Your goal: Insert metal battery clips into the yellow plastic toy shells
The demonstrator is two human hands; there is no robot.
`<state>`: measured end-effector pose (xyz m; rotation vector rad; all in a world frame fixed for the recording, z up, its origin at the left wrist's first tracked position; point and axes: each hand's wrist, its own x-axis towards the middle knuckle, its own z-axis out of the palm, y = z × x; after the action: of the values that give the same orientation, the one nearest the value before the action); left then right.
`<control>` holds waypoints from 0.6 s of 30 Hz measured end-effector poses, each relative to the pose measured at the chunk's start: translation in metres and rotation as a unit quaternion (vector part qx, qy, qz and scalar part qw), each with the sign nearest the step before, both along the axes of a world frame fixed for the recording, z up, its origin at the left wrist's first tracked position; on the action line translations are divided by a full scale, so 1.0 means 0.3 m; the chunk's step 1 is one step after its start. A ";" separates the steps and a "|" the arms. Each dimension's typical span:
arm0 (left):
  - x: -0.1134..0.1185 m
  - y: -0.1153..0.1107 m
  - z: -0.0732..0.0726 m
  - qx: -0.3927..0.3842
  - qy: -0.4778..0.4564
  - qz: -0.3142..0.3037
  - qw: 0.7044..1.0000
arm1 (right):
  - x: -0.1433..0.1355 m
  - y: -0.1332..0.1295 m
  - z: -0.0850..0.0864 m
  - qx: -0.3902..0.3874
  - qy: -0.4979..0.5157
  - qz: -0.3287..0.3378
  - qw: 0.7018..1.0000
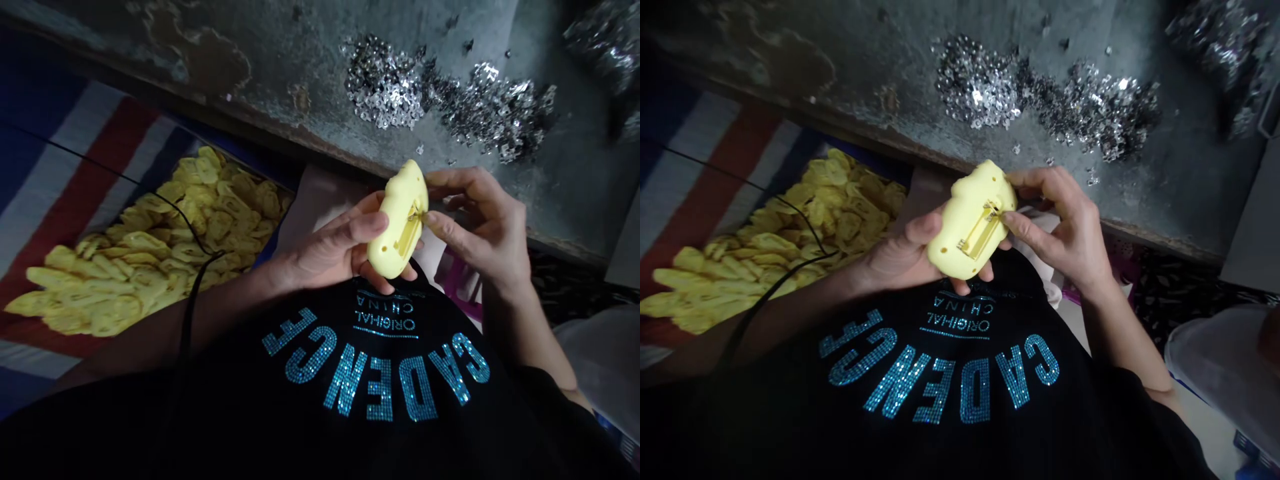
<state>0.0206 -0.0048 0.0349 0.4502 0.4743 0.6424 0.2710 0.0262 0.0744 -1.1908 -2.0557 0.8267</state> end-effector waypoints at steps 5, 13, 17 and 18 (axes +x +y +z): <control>0.013 -0.015 0.023 0.036 0.053 0.036 0.997 | 0.000 0.057 -0.012 -0.136 0.046 0.026 0.989; 0.035 -0.055 0.051 0.125 0.151 0.070 0.978 | -0.004 -0.003 -0.112 -0.052 0.116 0.004 0.992; 0.043 -0.081 0.061 0.236 0.211 0.085 0.945 | 0.007 -0.061 -0.212 0.069 0.154 -0.065 0.984; 0.046 -0.084 0.064 0.266 0.227 0.083 0.933 | 0.013 -0.071 -0.228 0.083 0.139 -0.082 0.983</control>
<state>0.0345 -0.0302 0.0543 1.0963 0.7852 0.8356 0.2748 0.0049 0.0058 -1.0718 -1.7379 0.6862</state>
